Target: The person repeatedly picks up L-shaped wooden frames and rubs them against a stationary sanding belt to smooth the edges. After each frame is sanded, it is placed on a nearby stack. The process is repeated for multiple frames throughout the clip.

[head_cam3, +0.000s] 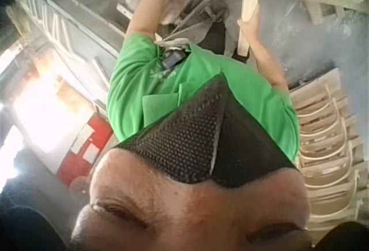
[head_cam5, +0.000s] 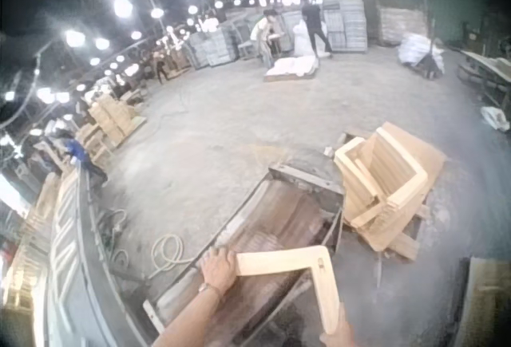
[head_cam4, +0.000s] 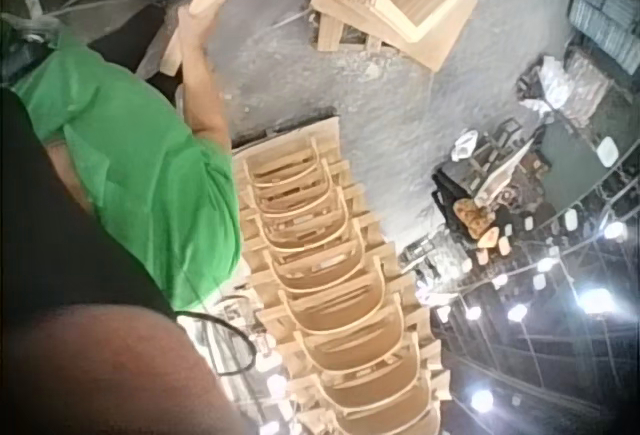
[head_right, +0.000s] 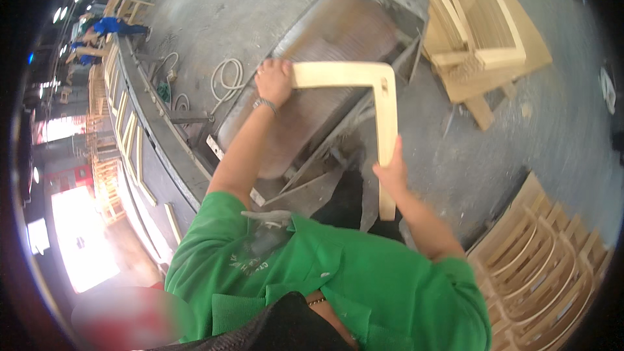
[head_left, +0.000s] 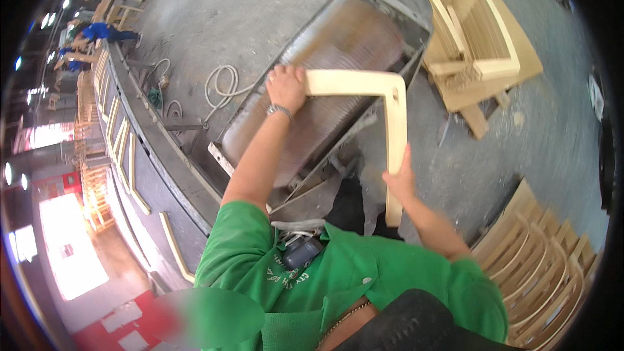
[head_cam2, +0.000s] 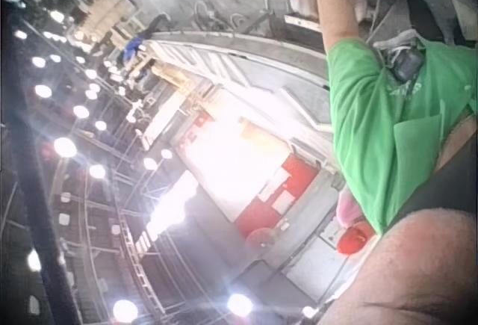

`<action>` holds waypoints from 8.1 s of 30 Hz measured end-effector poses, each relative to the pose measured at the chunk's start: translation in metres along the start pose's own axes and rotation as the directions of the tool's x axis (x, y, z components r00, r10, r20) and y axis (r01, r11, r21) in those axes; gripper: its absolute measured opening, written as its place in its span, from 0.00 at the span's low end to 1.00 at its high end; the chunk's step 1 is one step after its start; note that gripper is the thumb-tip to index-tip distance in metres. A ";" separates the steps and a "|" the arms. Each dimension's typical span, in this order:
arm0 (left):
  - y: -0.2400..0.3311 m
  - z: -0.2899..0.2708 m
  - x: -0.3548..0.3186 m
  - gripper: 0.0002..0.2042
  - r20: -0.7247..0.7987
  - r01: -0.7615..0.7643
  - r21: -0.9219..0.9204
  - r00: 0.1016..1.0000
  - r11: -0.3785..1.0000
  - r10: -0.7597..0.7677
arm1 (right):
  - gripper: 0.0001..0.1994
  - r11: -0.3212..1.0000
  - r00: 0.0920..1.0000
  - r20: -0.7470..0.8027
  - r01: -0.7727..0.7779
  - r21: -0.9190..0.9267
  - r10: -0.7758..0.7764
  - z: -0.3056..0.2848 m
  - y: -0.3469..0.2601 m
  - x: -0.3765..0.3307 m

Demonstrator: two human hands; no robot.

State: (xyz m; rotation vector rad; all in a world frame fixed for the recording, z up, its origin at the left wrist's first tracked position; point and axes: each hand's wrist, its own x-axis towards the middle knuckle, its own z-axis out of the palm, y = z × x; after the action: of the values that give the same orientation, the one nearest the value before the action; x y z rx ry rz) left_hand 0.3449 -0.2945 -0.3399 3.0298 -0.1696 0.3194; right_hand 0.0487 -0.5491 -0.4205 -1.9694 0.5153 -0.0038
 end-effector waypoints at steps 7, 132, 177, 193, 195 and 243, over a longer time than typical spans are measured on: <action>-0.109 -0.017 0.055 0.19 0.117 0.114 -0.059 0.987 0.992 -0.107 | 0.54 0.969 0.980 0.140 0.165 -0.184 -0.140 0.056 -0.062 0.093; -0.055 -0.187 -0.316 0.22 0.619 0.675 -0.715 0.491 -0.181 -0.613 | 0.30 0.194 0.206 0.655 0.977 -0.092 -0.727 -0.052 -0.066 0.079; 0.205 -0.074 -0.127 0.18 0.141 -0.301 -0.669 0.847 0.680 0.513 | 0.21 0.895 0.122 -0.986 -0.420 -0.153 -0.111 -0.666 0.006 -0.310; 0.589 0.123 -0.015 0.35 0.643 -0.549 -0.292 0.493 0.783 0.586 | 0.20 0.590 0.590 0.000 -0.806 0.041 0.807 -0.435 0.376 -0.338; 0.620 0.167 0.021 0.40 0.620 -0.557 -0.197 0.567 0.807 0.542 | 0.17 0.590 0.590 -0.046 -0.807 -0.003 0.806 -0.404 0.400 -0.326; -0.213 -0.103 -0.066 0.18 -0.269 0.201 -0.165 0.933 0.966 -0.240 | 0.18 0.154 0.430 0.806 0.902 -0.404 -0.406 0.105 -0.191 0.099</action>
State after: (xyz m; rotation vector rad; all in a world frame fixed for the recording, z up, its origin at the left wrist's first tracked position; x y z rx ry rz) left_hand 0.2855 -0.0665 -0.2698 2.7902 0.1648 0.6891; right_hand 0.2303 -0.4255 -0.3248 -2.8144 -1.1164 0.2386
